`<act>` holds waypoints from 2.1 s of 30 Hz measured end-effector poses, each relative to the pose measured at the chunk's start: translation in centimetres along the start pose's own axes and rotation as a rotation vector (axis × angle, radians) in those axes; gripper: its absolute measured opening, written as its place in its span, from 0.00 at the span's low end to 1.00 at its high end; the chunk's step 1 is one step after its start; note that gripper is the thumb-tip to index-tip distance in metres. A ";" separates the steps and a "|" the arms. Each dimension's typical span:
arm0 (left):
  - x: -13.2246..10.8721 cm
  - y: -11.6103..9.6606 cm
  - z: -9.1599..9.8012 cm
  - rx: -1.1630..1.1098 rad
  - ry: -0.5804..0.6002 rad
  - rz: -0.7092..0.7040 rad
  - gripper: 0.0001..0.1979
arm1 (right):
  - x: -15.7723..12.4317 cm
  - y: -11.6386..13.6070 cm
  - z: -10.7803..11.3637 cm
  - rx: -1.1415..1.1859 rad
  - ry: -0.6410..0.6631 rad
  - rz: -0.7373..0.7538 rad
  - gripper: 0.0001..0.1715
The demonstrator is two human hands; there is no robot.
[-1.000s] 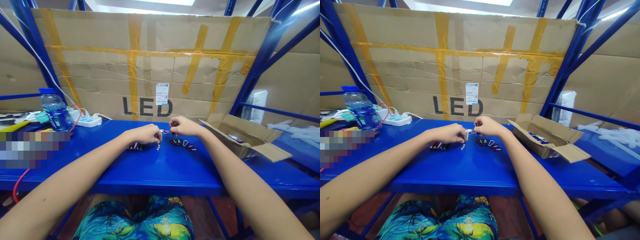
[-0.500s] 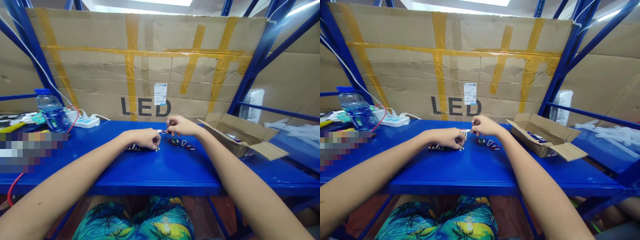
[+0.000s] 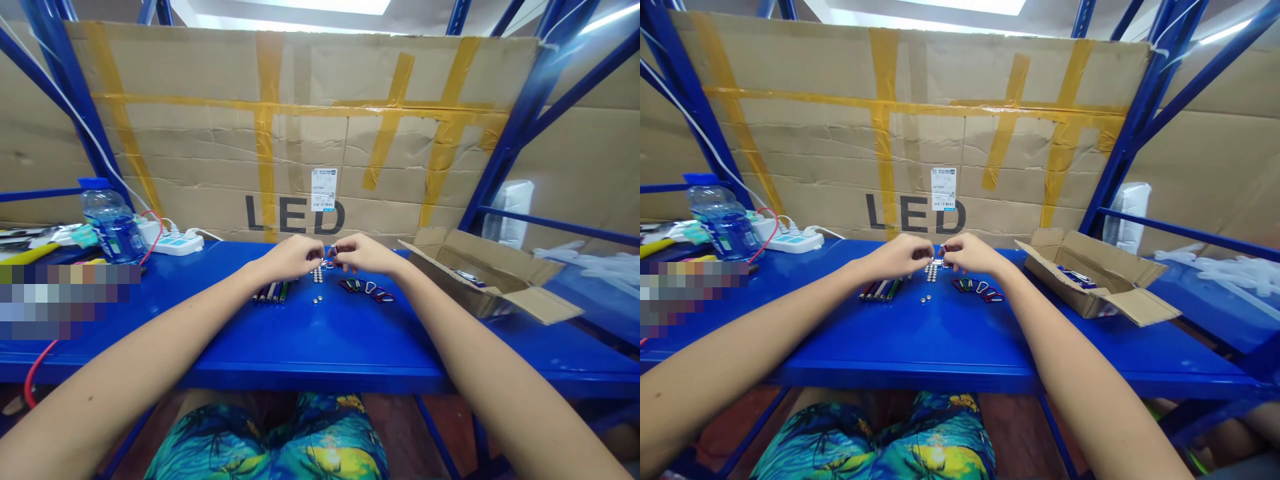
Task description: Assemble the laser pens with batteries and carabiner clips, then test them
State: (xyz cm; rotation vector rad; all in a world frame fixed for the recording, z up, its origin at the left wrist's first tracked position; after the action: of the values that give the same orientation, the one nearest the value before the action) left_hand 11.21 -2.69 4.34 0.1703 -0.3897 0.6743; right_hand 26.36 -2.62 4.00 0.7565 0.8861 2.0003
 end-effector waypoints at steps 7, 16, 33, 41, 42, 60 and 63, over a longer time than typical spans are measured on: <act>0.0 -0.1 0.8 -0.019 -0.359 0.020 0.08 | 0.2 0.0 -1.1 0.041 0.040 0.020 0.07; -0.1 -0.5 0.8 0.067 -0.404 -0.110 0.09 | 0.3 0.1 -1.1 0.083 0.028 0.019 0.06; -0.7 -1.7 -0.3 0.088 0.202 -0.204 0.10 | 0.8 -0.9 -0.1 -0.384 -0.073 0.263 0.15; -1.5 -4.5 -1.7 0.173 0.451 -0.168 0.08 | 0.8 -1.1 -0.4 -0.393 -0.043 0.223 0.11; -1.5 -4.5 -1.8 0.162 0.467 -0.161 0.08 | 0.8 -1.1 -0.4 -0.394 -0.038 0.220 0.11; -1.3 -4.2 -2.9 -0.058 0.471 -0.167 0.07 | 0.8 -1.2 -0.5 -0.390 -0.019 0.174 0.10; -1.3 -4.2 -3.0 -0.054 0.478 -0.163 0.06 | 0.8 -1.2 -0.5 -0.399 -0.022 0.177 0.10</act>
State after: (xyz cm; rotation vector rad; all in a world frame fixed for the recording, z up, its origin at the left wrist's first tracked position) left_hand 13.82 -5.80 0.94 -0.0137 0.0649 0.5221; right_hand 26.11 -1.59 2.96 0.6424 0.3947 2.2257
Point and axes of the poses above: each hand's wrist, its own x-axis towards the middle knuckle, its own z-axis out of the back of the hand, y = z × x, the point moved 5 cm from there along x, towards the middle knuckle, and after that the axes turned 13 degrees about x, right-handed, at the moved point
